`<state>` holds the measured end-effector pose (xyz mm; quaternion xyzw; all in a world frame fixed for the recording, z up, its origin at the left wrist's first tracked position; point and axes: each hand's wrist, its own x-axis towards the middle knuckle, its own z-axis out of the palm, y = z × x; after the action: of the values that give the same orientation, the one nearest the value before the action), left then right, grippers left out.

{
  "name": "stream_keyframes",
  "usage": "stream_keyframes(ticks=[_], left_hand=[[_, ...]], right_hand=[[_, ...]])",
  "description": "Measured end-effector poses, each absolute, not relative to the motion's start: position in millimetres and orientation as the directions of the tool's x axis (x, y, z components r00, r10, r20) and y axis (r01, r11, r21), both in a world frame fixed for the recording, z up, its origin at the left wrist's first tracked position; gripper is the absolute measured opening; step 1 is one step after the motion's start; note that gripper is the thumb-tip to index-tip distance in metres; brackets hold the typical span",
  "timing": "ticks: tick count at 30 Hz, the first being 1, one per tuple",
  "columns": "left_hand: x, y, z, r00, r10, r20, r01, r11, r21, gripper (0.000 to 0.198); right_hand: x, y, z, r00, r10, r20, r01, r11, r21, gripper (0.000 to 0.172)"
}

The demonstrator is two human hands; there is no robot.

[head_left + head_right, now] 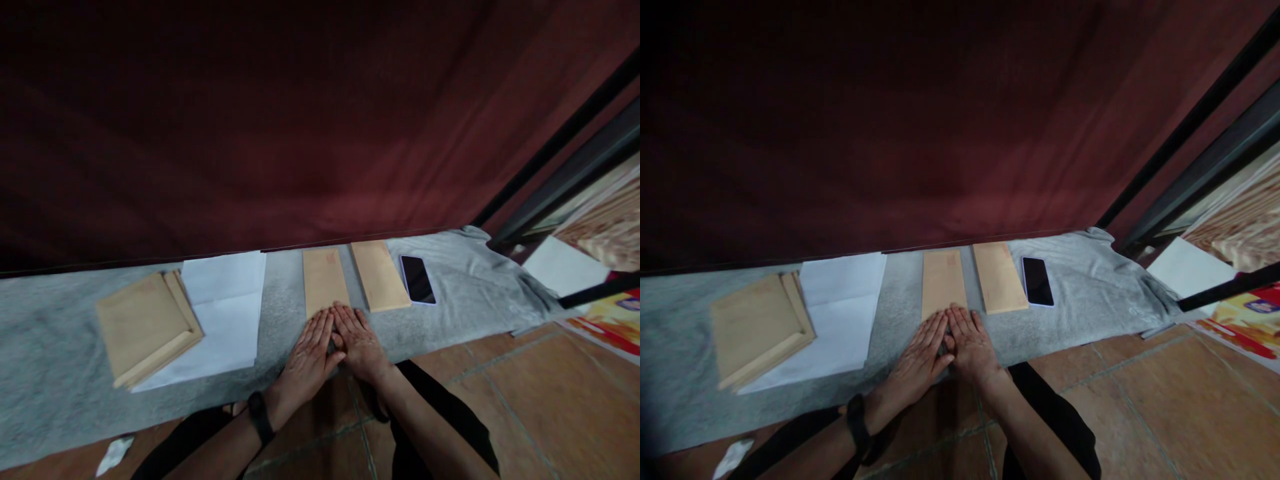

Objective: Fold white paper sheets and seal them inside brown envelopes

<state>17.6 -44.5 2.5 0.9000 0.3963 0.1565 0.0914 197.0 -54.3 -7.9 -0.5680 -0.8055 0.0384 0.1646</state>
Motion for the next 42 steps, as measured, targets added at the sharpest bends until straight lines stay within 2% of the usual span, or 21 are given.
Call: stream_keyframes(ticks=[9, 15, 19, 29, 32, 37, 42], left_hand=[[12, -48, 0, 0.605, 0.768, 0.209, 0.737, -0.639, 0.217, 0.071], [16, -48, 3, 0.583, 0.789, 0.194, 0.753, -0.615, 0.235, 0.063], [17, -47, 7, 0.571, 0.802, 0.175, 0.771, -0.597, 0.223, 0.058], [25, -51, 12, 0.451, 0.868, 0.206, 0.880, -0.471, 0.057, 0.060], [24, -50, 13, 0.465, 0.854, 0.232, 0.870, -0.490, 0.062, 0.059], [22, -49, 9, 0.626, 0.741, 0.242, 0.740, -0.663, 0.116, 0.054], [24, -49, 6, 0.586, 0.774, 0.239, 0.763, -0.627, 0.158, 0.054]], right_hand=[[203, -57, 1, -0.234, 0.945, 0.227, 0.919, 0.292, -0.264, 0.056], [199, -57, 12, -0.382, 0.905, 0.187, 0.843, 0.424, -0.330, 0.051], [199, -60, 13, -0.369, 0.916, 0.159, 0.851, 0.402, -0.339, 0.049], [203, -64, 12, -0.295, 0.932, 0.209, 0.894, 0.347, -0.284, 0.050], [201, -65, 13, -0.285, 0.935, 0.211, 0.901, 0.337, -0.274, 0.050], [199, -64, 11, -0.272, 0.945, 0.180, 0.912, 0.313, -0.265, 0.048], [195, -65, 10, -0.245, 0.955, 0.166, 0.927, 0.281, -0.247, 0.049]])
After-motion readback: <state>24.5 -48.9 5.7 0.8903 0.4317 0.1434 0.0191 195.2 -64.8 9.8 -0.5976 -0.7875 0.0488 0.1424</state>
